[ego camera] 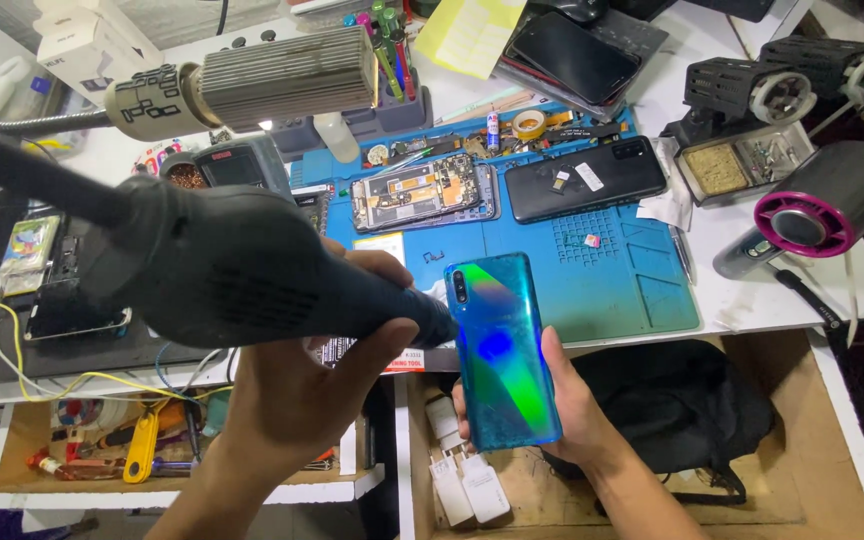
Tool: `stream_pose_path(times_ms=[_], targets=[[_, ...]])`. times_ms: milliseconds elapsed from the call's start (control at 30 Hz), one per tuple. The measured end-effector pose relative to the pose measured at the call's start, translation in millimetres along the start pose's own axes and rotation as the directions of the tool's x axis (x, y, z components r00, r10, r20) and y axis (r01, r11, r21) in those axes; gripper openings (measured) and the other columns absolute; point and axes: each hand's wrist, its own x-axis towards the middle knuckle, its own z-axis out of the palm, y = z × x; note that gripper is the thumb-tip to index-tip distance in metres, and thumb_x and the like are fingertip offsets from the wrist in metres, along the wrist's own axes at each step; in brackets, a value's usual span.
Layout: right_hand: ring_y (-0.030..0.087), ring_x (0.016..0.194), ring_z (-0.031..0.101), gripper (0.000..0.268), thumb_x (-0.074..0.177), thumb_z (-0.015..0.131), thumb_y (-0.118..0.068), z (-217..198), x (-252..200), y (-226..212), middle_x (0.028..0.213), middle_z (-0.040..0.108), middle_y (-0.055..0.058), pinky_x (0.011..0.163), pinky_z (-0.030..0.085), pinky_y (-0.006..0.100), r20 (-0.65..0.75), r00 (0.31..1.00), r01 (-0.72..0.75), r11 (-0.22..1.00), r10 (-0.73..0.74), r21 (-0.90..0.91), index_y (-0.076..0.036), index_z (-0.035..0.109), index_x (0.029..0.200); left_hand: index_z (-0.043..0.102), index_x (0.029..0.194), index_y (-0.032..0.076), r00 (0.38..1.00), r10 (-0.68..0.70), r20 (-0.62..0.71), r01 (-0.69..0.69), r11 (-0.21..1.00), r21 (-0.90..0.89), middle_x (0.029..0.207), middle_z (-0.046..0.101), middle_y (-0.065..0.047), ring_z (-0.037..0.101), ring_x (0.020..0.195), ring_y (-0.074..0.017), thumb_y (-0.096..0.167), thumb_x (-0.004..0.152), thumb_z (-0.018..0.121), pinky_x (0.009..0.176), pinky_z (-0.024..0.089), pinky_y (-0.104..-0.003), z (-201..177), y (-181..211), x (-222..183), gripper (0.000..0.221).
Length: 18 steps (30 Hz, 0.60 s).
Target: Disassembling a smartphone by heating the back cover and prying it open with a tool
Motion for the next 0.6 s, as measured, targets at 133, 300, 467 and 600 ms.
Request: stream_pose_path(times_ms=[133, 300, 467, 600], targets=[[0.038, 0.089, 0.070, 0.095, 0.090, 0.031, -0.076, 6.2, -1.0, -2.3, 0.105, 0.067, 0.028, 0.080, 0.059, 0.051, 0.006, 0.999, 0.032, 0.999, -0.032, -0.036, 0.002, 0.049, 0.141, 0.049, 0.115, 0.008, 0.994, 0.063, -0.088, -0.040, 0.969, 0.245, 0.112, 0.066, -0.005, 0.064, 0.102, -0.0189, 0.023, 0.096, 0.066, 0.092, 0.053, -0.033, -4.4, 6.0, 5.5, 0.030], [0.041, 0.090, 0.071, 0.102, 0.087, 0.029, -0.079, -1.4, -1.7, -1.8, 0.108, 0.068, 0.028, 0.080, 0.059, 0.054, -0.031, 0.999, -0.014, 1.000, 0.014, -0.004, 0.007, 0.053, 0.137, 0.057, 0.114, 0.009, 0.998, -0.018, -0.060, 0.029, 0.981, 0.191, 0.113, 0.062, -0.002, 0.063, 0.101, -0.0163, 0.029, 0.095, 0.066, 0.083, 0.055, -0.029, -4.9, 7.7, 10.2, 0.029], [0.043, 0.095, 0.070, 0.104, 0.085, 0.031, -0.080, -15.0, -1.5, -0.3, 0.113, 0.066, 0.030, 0.088, 0.058, 0.055, -0.039, 0.998, -0.046, 0.996, 0.049, 0.073, 0.005, 0.050, 0.142, 0.055, 0.111, 0.012, 0.995, -0.073, -0.063, 0.083, 0.982, 0.171, 0.109, 0.070, -0.002, 0.065, 0.104, -0.0156, 0.026, 0.090, 0.071, 0.086, 0.052, -0.030, -6.6, 8.1, 16.6, 0.030], [0.041, 0.095, 0.069, 0.100, 0.089, 0.030, -0.078, -10.9, -3.1, -0.6, 0.113, 0.065, 0.028, 0.087, 0.057, 0.053, 0.068, 0.997, -0.049, 0.997, 0.045, 0.055, 0.001, 0.045, 0.147, 0.043, 0.118, 0.007, 0.990, -0.002, -0.141, 0.014, 0.997, 0.081, 0.110, 0.064, -0.006, 0.065, 0.099, -0.0167, 0.024, 0.093, 0.069, 0.076, 0.059, -0.027, -6.7, 2.7, 14.4, 0.039]])
